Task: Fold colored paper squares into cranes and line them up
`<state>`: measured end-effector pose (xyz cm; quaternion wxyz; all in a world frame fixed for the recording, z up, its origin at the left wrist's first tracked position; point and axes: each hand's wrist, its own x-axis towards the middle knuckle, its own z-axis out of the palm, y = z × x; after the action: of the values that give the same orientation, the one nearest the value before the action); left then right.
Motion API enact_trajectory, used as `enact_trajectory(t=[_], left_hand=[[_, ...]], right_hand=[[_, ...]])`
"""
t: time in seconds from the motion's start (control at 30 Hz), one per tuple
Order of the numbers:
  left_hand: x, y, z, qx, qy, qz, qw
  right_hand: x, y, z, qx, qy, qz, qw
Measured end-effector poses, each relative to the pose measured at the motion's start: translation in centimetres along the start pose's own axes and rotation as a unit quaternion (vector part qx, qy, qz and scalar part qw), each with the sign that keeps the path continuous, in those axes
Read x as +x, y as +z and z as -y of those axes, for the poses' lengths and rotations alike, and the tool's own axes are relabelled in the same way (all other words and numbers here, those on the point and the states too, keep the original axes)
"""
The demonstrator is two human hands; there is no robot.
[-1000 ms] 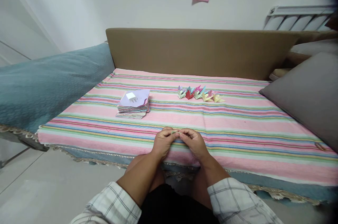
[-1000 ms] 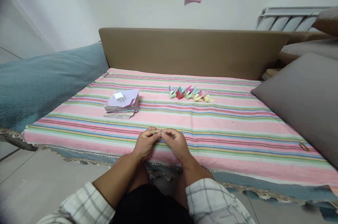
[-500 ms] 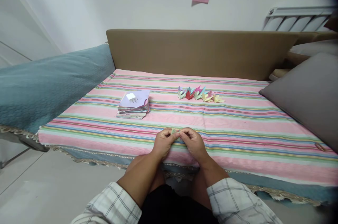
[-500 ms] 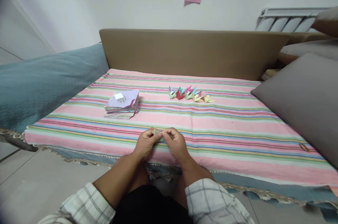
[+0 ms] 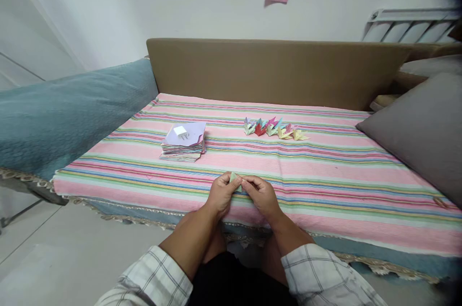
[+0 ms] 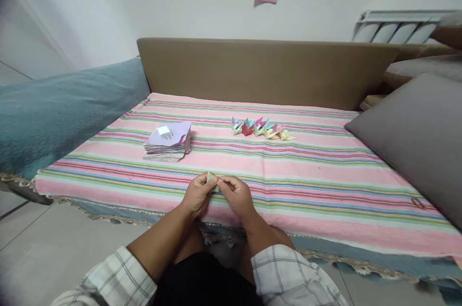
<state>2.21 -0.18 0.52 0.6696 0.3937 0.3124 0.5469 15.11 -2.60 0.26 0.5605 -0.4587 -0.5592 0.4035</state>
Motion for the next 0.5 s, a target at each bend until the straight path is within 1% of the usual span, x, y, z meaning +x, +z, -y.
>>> enact_trajectory(t=[0.1,0.23,0.33,0.43,0.5], left_hand=[[-0.02,-0.04,0.19,0.020,0.003,0.000,1.000],[0.03,-0.03,0.54,0.033,-0.015,0.014,0.999],[0.14,-0.13,0.77,0.032,-0.016,-0.003,0.999],[0.26,-0.28,0.90,0.041,0.011,-0.023,0.999],[0.30,-0.37,0.93,0.055,0.023,-0.024,0.998]], right_hand=[[0.02,-0.10,0.19,-0.009,-0.019,-0.019,1.000],[0.12,-0.38,0.18,0.004,-0.027,-0.042,0.999],[0.13,-0.38,0.04,0.021,-0.017,-0.034,0.999],[0.11,-0.18,-0.19,0.045,0.004,-0.015,0.999],[0.13,-0.10,-0.29,0.046,0.015,-0.011,0.999]])
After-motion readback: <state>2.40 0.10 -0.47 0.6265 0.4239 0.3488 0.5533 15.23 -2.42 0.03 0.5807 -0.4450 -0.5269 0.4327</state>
